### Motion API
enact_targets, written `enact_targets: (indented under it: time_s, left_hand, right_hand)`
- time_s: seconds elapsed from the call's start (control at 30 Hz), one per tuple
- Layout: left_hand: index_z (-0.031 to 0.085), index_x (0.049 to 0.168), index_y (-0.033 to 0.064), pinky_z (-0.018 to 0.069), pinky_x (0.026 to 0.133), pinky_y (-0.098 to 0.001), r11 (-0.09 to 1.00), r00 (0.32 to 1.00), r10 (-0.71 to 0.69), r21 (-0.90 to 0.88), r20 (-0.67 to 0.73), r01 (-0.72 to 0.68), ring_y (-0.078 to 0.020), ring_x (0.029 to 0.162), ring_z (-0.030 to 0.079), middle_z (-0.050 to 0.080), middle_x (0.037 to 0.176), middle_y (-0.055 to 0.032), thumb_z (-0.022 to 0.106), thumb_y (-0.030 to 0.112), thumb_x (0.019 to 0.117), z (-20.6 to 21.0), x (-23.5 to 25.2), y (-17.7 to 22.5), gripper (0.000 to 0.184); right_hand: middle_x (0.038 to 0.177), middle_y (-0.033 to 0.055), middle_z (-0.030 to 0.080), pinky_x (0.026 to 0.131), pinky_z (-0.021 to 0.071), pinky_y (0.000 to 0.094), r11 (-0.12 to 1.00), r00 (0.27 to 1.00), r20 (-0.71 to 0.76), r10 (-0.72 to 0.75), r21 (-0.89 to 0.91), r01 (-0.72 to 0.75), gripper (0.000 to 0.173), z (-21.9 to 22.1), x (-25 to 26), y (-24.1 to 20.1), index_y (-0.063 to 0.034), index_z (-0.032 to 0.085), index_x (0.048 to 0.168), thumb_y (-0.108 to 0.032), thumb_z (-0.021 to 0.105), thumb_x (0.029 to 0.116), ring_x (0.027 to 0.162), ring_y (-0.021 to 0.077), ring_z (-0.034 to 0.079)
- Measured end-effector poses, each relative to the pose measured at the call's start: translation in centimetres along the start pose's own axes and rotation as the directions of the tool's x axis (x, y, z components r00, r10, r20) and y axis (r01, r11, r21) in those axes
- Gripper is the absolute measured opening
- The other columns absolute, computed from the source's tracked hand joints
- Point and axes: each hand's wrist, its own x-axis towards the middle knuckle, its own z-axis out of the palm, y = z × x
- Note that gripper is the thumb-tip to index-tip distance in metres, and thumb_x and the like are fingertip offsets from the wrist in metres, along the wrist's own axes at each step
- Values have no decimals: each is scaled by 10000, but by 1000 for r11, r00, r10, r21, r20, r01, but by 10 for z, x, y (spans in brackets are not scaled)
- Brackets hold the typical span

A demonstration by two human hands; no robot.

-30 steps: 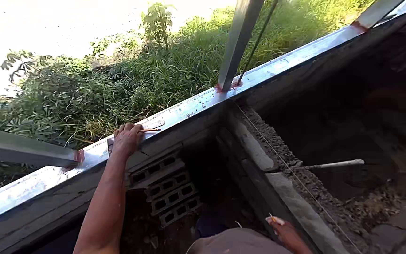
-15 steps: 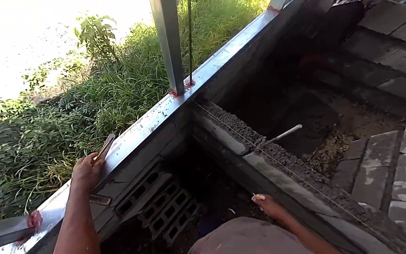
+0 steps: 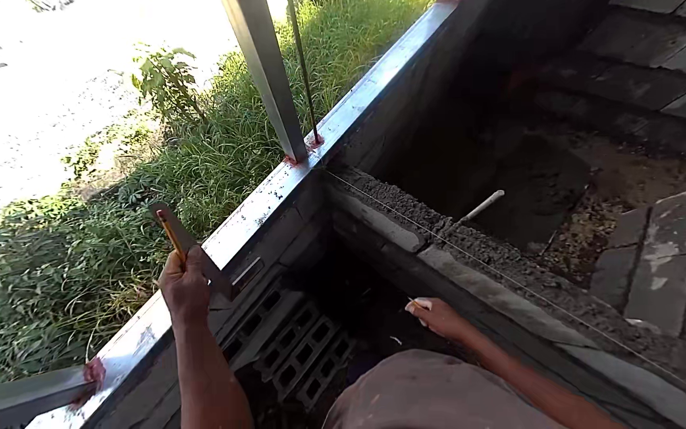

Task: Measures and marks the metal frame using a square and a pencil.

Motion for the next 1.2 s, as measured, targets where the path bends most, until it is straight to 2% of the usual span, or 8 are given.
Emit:
enact_targets:
  time_s: [0.07, 0.13, 0.27, 0.43, 0.53, 0.73, 0.93, 1.2]
  left_hand:
    - [645, 1134, 108, 490, 470, -223, 941, 997, 10, -339, 81, 18, -64, 530, 555, 629, 758, 28, 532, 213, 1065, 42, -24, 23, 169]
    - [663, 1159, 75, 463, 439, -214, 836, 982, -20, -534, 190, 121, -81, 499, 525, 642, 766, -28, 531, 182, 1067, 85, -46, 42, 194]
    - [695, 1132, 72, 433, 415, -197, 710, 910, -71, -620, 408, 333, -75, 478, 489, 641, 792, -64, 563, 204, 1064, 150, -80, 67, 199]
    - [703, 1172, 111, 397, 396, -181, 723, 837, -69, -551, 542, 417, -68, 485, 485, 666, 866, -66, 567, 300, 1066, 181, -99, 72, 256]
    - [683, 1219, 116, 434, 428, -192, 708, 791, -55, -535, 609, 461, -90, 545, 560, 716, 998, -104, 505, 344, 1090, 184, -103, 69, 317]
    - [656, 1199, 61, 595, 604, -319, 627, 711, -15, -547, 703, 554, -178, 684, 672, 690, 911, -139, 471, 282, 1103, 190, -126, 56, 304]
    - [642, 1236, -9, 626, 726, -373, 528, 658, -35, -545, 752, 651, -235, 818, 722, 713, 999, -193, 432, 195, 1108, 193, -157, 40, 319]
    - [512, 1342, -61, 549, 1018, -515, 195, 659, -78, -637, 748, 746, -380, 1147, 681, 654, 1262, -282, 354, 184, 1122, 217, -202, 56, 365]
  right_hand:
    - [714, 3, 594, 523, 415, 292, 988, 995, 21, -100, 125, 96, 314, -1, -9, -48, -141, 720, 1204, -370, 563, 1058, 544, 104, 472]
    - [730, -12, 626, 428, 327, 227, 926, 976, 27, -214, 325, 194, 363, -3, -22, -94, -136, 678, 1312, -374, 551, 1068, 455, 60, 380]
    - [986, 61, 747, 391, 317, 179, 725, 914, 35, -404, 621, 297, 524, -11, -44, -145, -145, 438, 1543, -416, 459, 1095, 410, 13, 354]
    - [903, 98, 738, 400, 333, 174, 708, 931, -77, -356, 628, 323, 288, -15, -56, -137, -31, 615, 1294, -202, 558, 1069, 429, 19, 413]
    - [899, 111, 737, 402, 345, 172, 691, 933, -117, -340, 642, 333, 274, -17, -60, -128, -9, 621, 1264, -192, 551, 1073, 429, 20, 425]
    - [899, 124, 741, 400, 349, 169, 644, 924, -176, -339, 673, 365, 285, -23, -65, -125, -21, 618, 1290, -196, 526, 1084, 419, 19, 416]
    - [915, 137, 738, 405, 359, 175, 621, 927, -209, -312, 693, 366, 295, -28, -57, -123, -27, 589, 1320, -197, 500, 1096, 420, 27, 421]
    - [965, 160, 740, 402, 372, 185, 510, 930, -213, -301, 787, 346, 298, -33, -51, -127, -28, 535, 1356, -172, 481, 1101, 420, 40, 433]
